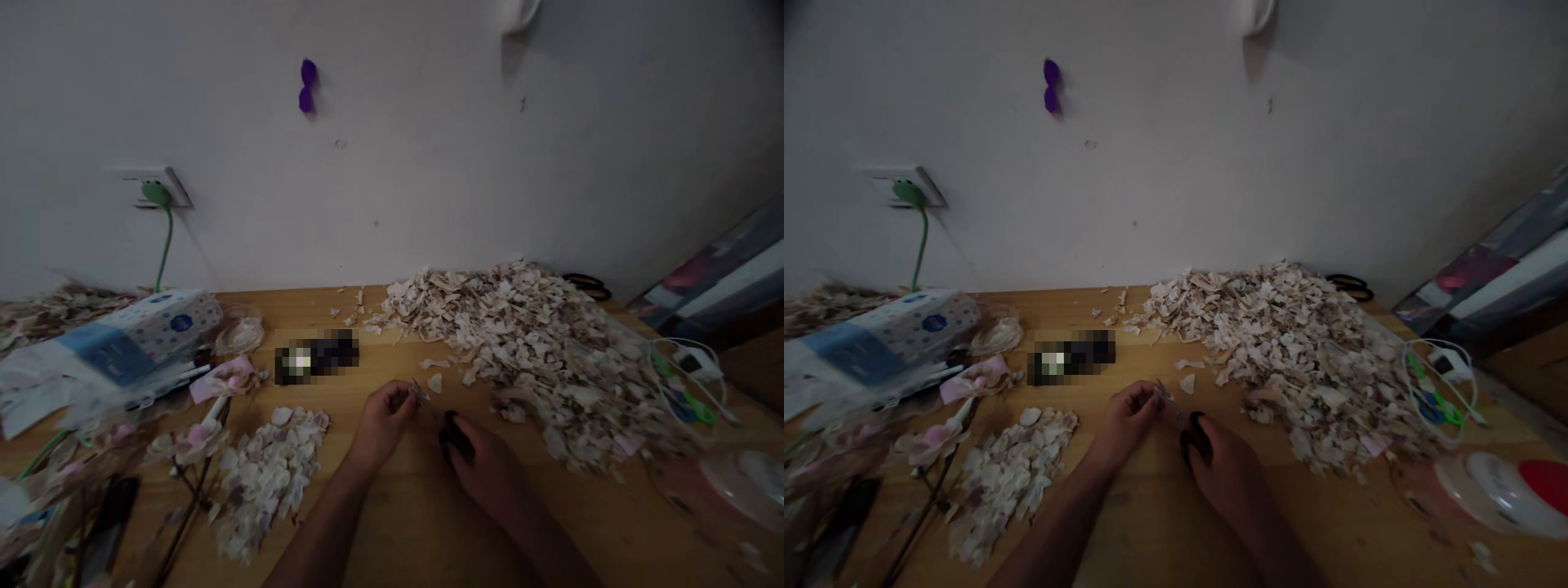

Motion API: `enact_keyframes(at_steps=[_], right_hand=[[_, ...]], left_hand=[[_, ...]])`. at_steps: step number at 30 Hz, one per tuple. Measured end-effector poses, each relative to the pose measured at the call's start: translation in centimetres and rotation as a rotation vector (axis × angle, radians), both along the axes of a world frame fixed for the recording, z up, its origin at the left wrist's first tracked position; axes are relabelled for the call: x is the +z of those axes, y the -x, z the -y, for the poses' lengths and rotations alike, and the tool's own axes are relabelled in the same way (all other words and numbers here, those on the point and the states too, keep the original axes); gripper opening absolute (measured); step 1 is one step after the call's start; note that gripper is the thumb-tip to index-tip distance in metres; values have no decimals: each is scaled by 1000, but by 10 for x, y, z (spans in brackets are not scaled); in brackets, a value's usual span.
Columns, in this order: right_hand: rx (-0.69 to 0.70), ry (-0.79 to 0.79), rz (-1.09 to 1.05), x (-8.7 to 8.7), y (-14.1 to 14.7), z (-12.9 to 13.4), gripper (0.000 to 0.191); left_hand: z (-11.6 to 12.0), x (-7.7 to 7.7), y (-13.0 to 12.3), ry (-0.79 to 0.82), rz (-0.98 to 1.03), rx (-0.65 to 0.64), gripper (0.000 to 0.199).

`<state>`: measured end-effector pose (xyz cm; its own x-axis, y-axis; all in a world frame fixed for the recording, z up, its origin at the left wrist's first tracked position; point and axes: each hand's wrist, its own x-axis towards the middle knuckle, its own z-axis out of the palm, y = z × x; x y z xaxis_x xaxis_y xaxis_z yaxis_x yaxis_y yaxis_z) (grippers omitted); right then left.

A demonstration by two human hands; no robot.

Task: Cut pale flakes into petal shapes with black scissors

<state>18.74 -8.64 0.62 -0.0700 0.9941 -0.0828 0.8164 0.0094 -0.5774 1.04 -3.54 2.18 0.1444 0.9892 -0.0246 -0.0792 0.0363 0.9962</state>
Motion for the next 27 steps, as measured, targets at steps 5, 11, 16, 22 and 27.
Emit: enact_keyframes(at_steps=[5,11,16,22,27], right_hand=[[22,2,-9,4,-1,1,40],[54,-3,-32,4,-3,0,34],[63,-12,-9,2,-5,-1,34],[60,-48,-1,1,-6,-1,32],[-72,-89,-176,4,-12,0,28]], left_hand=[[-1,2,4,-24,-45,-34,20],[-3,5,12,-15,-74,-113,17],[-3,7,14,-11,-127,-128,16],[-4,8,15,-6,-194,-94,18],[-5,5,12,142,17,-19,24]])
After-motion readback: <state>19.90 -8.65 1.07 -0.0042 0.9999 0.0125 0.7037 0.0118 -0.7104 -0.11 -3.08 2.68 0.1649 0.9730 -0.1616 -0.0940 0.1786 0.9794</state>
